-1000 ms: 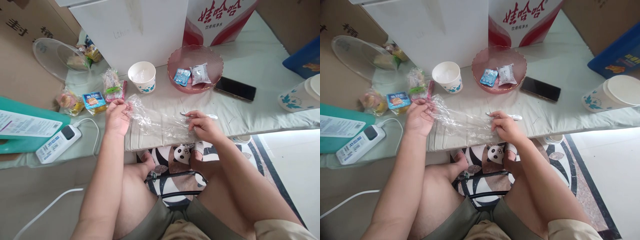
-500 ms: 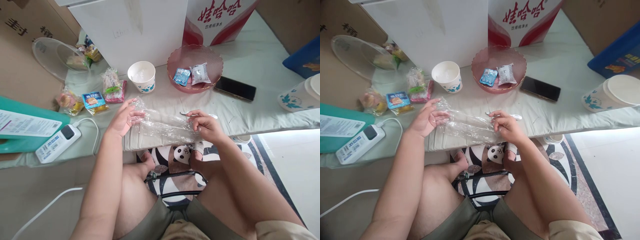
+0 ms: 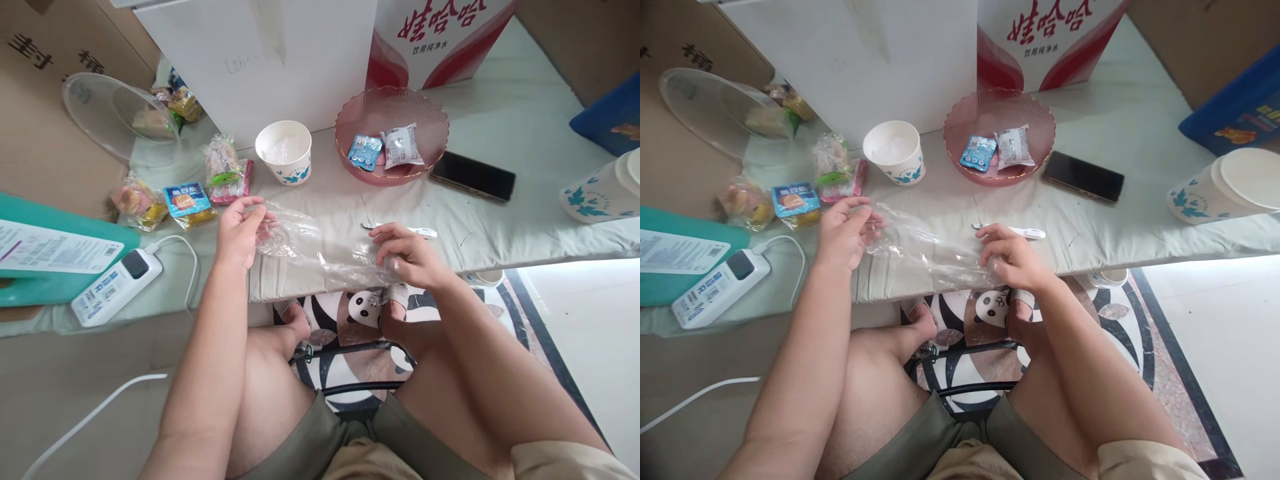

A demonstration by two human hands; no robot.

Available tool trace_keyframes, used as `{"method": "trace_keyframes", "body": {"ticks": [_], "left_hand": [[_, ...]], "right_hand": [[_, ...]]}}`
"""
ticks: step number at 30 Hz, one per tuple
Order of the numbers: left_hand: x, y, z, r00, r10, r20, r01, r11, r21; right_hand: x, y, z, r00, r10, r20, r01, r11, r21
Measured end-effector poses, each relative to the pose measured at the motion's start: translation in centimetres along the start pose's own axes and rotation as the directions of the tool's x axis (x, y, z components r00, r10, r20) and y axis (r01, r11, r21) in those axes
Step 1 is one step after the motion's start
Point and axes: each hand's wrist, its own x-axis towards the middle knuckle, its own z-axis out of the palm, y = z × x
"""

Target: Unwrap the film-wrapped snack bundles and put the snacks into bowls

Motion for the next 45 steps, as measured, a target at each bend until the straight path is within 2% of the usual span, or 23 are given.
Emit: {"method": "trace_keyframes", "body": {"ticks": [2,4,9,12,15,17,20,23,26,29,31,32,33,34,36,38,39,40,45], "left_hand": [[-0.1,0.2,0.1,0.999,0.004,-0.038,-0.004,1.0,0.006],[-0.2,0.3,0.2,1.0,0.004,-0.031,-0.003,1.0,0.006],[-0.3,0.2,0.6,0.999,0.015,-0.04,-0.017,0.999,-0.045],[-0.2,0.2,0.8,0.999,0.023,-0.044,-0.026,0.997,-0.068],[-0.4,0.2,1.0,1.0,0.025,0.015,-0.024,0.996,-0.089],[-0.8,0.3,1.3,0.995,0.047,0.085,-0.036,0.992,-0.118],[-1.6,0.5,1.8,0.976,0.094,0.196,-0.071,0.99,-0.125],[-2.4,0.8,2.3,0.949,0.136,0.285,-0.112,0.989,-0.1],[-2.6,0.9,2.4,0.936,0.192,0.296,-0.146,0.975,-0.168],[-2.5,0.9,2.2,0.949,0.216,0.231,-0.155,0.954,-0.256],[-2.7,0.6,2.4,0.957,0.151,0.247,-0.085,0.962,-0.259],[-2.9,0.4,2.6,0.952,0.093,0.293,-0.017,0.967,-0.254],[-3.2,0.2,2.9,0.931,0.029,0.363,0.067,0.966,-0.25],[-3.5,-0.1,3.2,0.893,-0.03,0.448,0.154,0.958,-0.243],[-4.1,-0.6,4.0,0.786,-0.119,0.607,0.294,0.935,-0.198],[-4.5,-1.1,4.6,0.706,-0.183,0.684,0.355,0.928,-0.117],[-4.6,-1.4,4.9,0.694,-0.209,0.689,0.354,0.932,-0.073],[-4.6,-1.6,5.1,0.703,-0.225,0.674,0.337,0.941,-0.038],[-4.3,-1.6,5.0,0.821,-0.19,0.538,0.238,0.971,-0.021]], "right_hand": [[-0.1,-0.1,-0.3,0.997,-0.041,0.06,0.034,0.992,0.123],[-0.2,-0.2,-0.5,0.996,-0.051,0.074,0.033,0.973,0.227],[-0.2,-0.7,-0.6,0.994,-0.017,0.104,-0.016,0.953,0.303],[-0.2,-1.1,-0.7,1.0,-0.014,-0.012,0.018,0.867,0.498],[0.2,-1.2,-0.5,0.964,0.135,-0.231,0.028,0.808,0.589],[0.7,-1.2,-0.1,0.931,0.246,-0.271,-0.058,0.831,0.554],[2.2,-1.6,1.2,0.948,0.273,-0.161,-0.185,0.889,0.418],[3.8,-2.4,2.5,0.973,0.229,0.008,-0.224,0.944,0.242],[4.4,-3.1,3.4,0.961,0.247,0.125,-0.263,0.955,0.136],[4.2,-3.4,3.8,0.947,0.293,0.134,-0.322,0.882,0.343],[3.9,-3.5,3.8,0.937,0.331,0.113,-0.34,0.784,0.52],[3.8,-3.5,3.8,0.931,0.352,0.093,-0.336,0.733,0.591],[3.8,-3.4,3.8,0.925,0.374,0.067,-0.324,0.684,0.653],[3.8,-3.3,3.8,0.918,0.395,0.038,-0.304,0.639,0.706],[4.0,-3.0,3.8,0.904,0.428,-0.016,-0.257,0.573,0.778],[4.1,-2.6,3.9,0.891,0.45,-0.055,-0.233,0.559,0.796],[4.2,-2.5,3.9,0.884,0.462,-0.064,-0.239,0.567,0.788],[4.2,-2.3,3.9,0.878,0.474,-0.068,-0.254,0.582,0.772],[3.9,-2.1,3.9,0.848,0.517,-0.115,-0.323,0.677,0.661]]}}
